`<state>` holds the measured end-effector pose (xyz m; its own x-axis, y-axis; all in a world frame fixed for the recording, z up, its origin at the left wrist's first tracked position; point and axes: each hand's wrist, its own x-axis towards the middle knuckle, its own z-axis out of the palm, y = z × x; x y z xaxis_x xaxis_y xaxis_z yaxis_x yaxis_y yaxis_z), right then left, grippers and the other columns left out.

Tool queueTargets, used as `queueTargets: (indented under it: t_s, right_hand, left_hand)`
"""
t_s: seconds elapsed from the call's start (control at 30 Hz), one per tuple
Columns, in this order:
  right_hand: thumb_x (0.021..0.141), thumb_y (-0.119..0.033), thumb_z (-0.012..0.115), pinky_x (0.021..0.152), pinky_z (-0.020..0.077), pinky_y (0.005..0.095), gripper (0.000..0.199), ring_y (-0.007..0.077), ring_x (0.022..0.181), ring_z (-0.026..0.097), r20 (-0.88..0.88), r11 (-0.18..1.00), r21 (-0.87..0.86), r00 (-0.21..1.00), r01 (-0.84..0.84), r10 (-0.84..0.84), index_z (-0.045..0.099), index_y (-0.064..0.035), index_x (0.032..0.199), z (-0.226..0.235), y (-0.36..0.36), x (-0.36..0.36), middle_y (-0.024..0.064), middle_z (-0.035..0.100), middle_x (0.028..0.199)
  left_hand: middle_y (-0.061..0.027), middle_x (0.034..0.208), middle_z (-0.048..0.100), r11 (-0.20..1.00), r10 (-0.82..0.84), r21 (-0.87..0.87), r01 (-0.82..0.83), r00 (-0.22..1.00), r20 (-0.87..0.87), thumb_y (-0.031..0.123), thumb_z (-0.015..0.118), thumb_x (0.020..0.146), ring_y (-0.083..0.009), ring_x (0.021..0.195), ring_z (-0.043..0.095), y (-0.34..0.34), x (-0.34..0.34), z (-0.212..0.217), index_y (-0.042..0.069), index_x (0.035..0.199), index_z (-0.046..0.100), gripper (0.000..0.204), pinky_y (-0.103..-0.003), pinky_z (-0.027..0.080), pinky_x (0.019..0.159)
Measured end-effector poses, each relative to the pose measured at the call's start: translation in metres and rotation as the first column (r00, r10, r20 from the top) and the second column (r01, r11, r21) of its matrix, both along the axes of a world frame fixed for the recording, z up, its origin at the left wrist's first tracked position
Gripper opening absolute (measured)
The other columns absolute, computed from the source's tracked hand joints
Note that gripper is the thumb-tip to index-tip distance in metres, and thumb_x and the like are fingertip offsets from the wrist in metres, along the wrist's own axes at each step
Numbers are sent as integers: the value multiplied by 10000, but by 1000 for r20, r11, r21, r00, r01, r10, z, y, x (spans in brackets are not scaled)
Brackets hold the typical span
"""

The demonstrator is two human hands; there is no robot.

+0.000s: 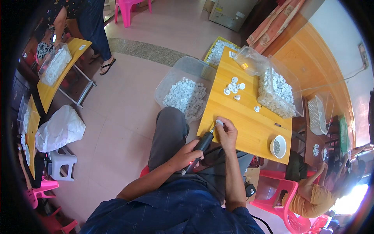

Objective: Assembling small plastic components by driving screws with an electric screwdriver.

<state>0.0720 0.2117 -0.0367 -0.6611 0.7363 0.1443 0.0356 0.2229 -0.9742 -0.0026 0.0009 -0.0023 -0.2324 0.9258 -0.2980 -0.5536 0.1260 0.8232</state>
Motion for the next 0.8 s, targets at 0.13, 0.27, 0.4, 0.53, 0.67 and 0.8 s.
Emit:
queueTargets:
  t_s: [0.13,0.27,0.4,0.53,0.67,0.8]
  right_hand:
    - [918,-5,673,784,498,213,200,77,882,604,6,998,67,1000,-9,9,716,-20,1113,6,-2,0,18,667,1015]
    - [910,3,677,807,499,225,188,93,899,613,34,995,100,999,-12,9,723,-17,1092,9,-3,2,32,664,1025]
    - [909,6,678,816,499,229,190,100,908,618,11,994,103,1000,-24,23,722,-17,1093,8,-2,3,36,669,1028]
    - [907,10,679,815,501,233,197,100,909,619,-7,995,98,999,-32,33,721,-17,1097,5,-1,3,40,673,1036]
    - [904,18,678,812,502,233,203,99,905,619,-8,991,126,999,-35,36,720,-18,1100,6,-1,4,41,675,1039]
    - [883,39,676,723,473,226,219,93,824,590,-44,993,118,999,-12,17,730,-39,1080,7,-3,1,42,683,996]
  left_hand:
    - [-71,878,619,1000,-1,-15,2,999,48,115,533,936,-138,624,618,-2,-2,0,49,1220,509,292,-271,523,567]
    - [-94,883,635,1000,-13,-3,13,993,120,126,540,936,-155,617,628,-3,-4,5,35,1202,517,282,-277,530,561]
    - [-102,888,640,1000,-23,13,21,976,217,143,556,944,-161,622,634,-4,-7,0,29,1187,522,270,-285,539,561]
    - [-103,889,641,999,-25,40,16,971,239,150,561,949,-163,624,635,-4,-7,-4,30,1189,522,271,-288,540,558]
    - [-104,895,641,1000,-21,13,19,976,218,153,559,950,-164,627,636,-4,-8,1,31,1198,518,280,-291,542,547]
    - [-104,906,637,1000,-26,-2,27,981,192,162,562,947,-160,631,633,-4,-8,3,32,1210,512,297,-293,545,538]
